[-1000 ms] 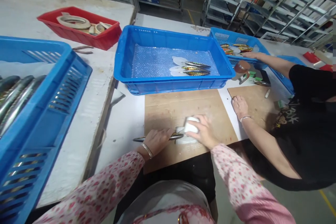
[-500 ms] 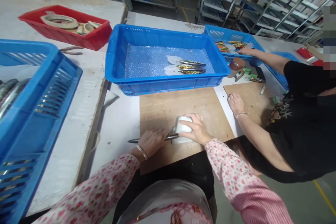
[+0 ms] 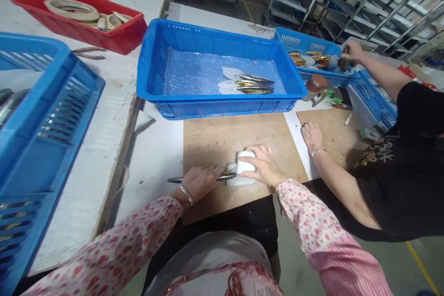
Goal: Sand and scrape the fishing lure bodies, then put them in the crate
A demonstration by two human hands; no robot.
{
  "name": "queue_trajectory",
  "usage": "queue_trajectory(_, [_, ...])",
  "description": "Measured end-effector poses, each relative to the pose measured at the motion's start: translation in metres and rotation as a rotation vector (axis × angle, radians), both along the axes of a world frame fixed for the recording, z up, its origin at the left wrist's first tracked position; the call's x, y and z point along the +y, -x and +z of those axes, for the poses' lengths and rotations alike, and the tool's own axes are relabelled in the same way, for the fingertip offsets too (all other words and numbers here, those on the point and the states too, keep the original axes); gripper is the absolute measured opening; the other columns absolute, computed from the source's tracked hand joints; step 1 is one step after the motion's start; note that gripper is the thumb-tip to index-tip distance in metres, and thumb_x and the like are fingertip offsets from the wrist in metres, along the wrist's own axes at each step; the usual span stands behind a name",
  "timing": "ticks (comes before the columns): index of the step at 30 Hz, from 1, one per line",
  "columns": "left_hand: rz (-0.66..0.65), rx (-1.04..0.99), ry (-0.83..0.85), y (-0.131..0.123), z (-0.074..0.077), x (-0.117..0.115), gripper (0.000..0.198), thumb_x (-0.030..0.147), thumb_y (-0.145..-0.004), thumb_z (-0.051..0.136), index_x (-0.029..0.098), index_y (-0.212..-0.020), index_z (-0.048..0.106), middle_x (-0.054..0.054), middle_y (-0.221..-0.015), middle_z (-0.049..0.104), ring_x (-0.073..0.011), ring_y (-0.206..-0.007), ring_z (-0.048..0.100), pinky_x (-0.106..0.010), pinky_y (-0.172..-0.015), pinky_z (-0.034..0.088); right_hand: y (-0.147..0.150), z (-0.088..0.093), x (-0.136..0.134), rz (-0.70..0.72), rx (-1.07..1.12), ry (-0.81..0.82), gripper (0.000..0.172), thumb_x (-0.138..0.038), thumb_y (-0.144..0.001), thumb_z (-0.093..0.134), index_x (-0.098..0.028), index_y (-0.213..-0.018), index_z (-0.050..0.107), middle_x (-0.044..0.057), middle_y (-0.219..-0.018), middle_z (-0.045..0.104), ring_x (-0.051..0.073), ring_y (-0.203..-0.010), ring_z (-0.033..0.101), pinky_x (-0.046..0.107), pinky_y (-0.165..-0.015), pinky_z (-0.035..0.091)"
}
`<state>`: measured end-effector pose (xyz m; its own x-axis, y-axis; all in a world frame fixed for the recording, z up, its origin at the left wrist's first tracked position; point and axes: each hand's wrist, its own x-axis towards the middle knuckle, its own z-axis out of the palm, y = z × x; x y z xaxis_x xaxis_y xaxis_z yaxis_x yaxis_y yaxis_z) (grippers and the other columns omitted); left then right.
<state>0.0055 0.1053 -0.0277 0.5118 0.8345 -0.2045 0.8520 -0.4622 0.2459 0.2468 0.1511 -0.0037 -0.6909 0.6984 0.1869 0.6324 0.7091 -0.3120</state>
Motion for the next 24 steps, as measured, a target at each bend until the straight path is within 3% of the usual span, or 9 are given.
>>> queue_trajectory(7, [0.004,0.003,-0.002,-0.001,0.001,0.0,0.019,0.019,-0.09,0.04,0.014,-0.098,0.057,-0.012,-0.089,0.066,-0.0247,-0.08,0.067,-0.035,-0.064,0.049,-0.023,-0.009,-0.01,-0.086,0.05,-0.008,0.04,-0.045,-0.084,0.079,-0.026,-0.117,0.065,0.008,-0.121,0.05,0.03,-0.106,0.046,0.042,-0.087,0.036])
queue_trajectory(13, [0.012,0.056,0.022,0.0,0.0,0.0,0.021,0.021,-0.089,0.042,0.012,-0.102,0.056,-0.014,-0.093,0.067,-0.0258,-0.081,0.067,-0.035,-0.065,0.049,0.034,-0.018,-0.006,-0.1,0.054,-0.014,0.049,-0.046,-0.076,0.086,-0.029,-0.117,0.065,0.006,-0.123,0.049,0.03,-0.11,0.043,0.04,-0.089,0.036])
queue_trajectory(15, [0.021,0.071,0.017,0.0,0.001,0.0,0.023,0.023,-0.09,0.04,0.014,-0.104,0.056,-0.013,-0.092,0.067,-0.0266,-0.08,0.067,-0.035,-0.064,0.049,0.038,-0.026,0.003,-0.163,0.117,-0.037,0.044,-0.046,-0.077,0.085,-0.028,-0.113,0.067,0.006,-0.12,0.05,0.029,-0.108,0.044,0.039,-0.09,0.036])
queue_trajectory(20, [0.044,0.078,-0.012,-0.002,0.001,-0.002,0.026,0.025,-0.092,0.037,0.016,-0.103,0.058,-0.012,-0.085,0.068,-0.0254,-0.077,0.067,-0.032,-0.062,0.047,-0.027,-0.042,0.024,-0.676,0.191,-0.167,0.039,-0.055,-0.091,0.064,-0.022,-0.11,0.067,0.01,-0.11,0.053,0.031,-0.101,0.048,0.047,-0.089,0.037])
queue_trajectory(22, [0.052,0.074,-0.027,-0.002,-0.002,-0.002,0.027,0.027,-0.092,0.037,0.016,-0.104,0.058,-0.012,-0.086,0.068,-0.0252,-0.077,0.067,-0.032,-0.063,0.046,-0.051,-0.039,0.019,-0.747,0.103,-0.198,0.041,-0.058,-0.094,0.056,-0.022,-0.11,0.067,0.011,-0.111,0.053,0.034,-0.104,0.046,0.05,-0.087,0.037])
queue_trajectory(24, [0.05,0.063,-0.04,-0.001,-0.006,-0.002,0.028,0.029,-0.092,0.038,0.018,-0.108,0.058,-0.012,-0.088,0.068,-0.0249,-0.078,0.066,-0.032,-0.063,0.045,-0.06,-0.033,0.004,-0.721,0.035,-0.242,0.041,-0.058,-0.095,0.053,-0.022,-0.11,0.066,0.012,-0.112,0.053,0.035,-0.105,0.046,0.049,-0.086,0.038])
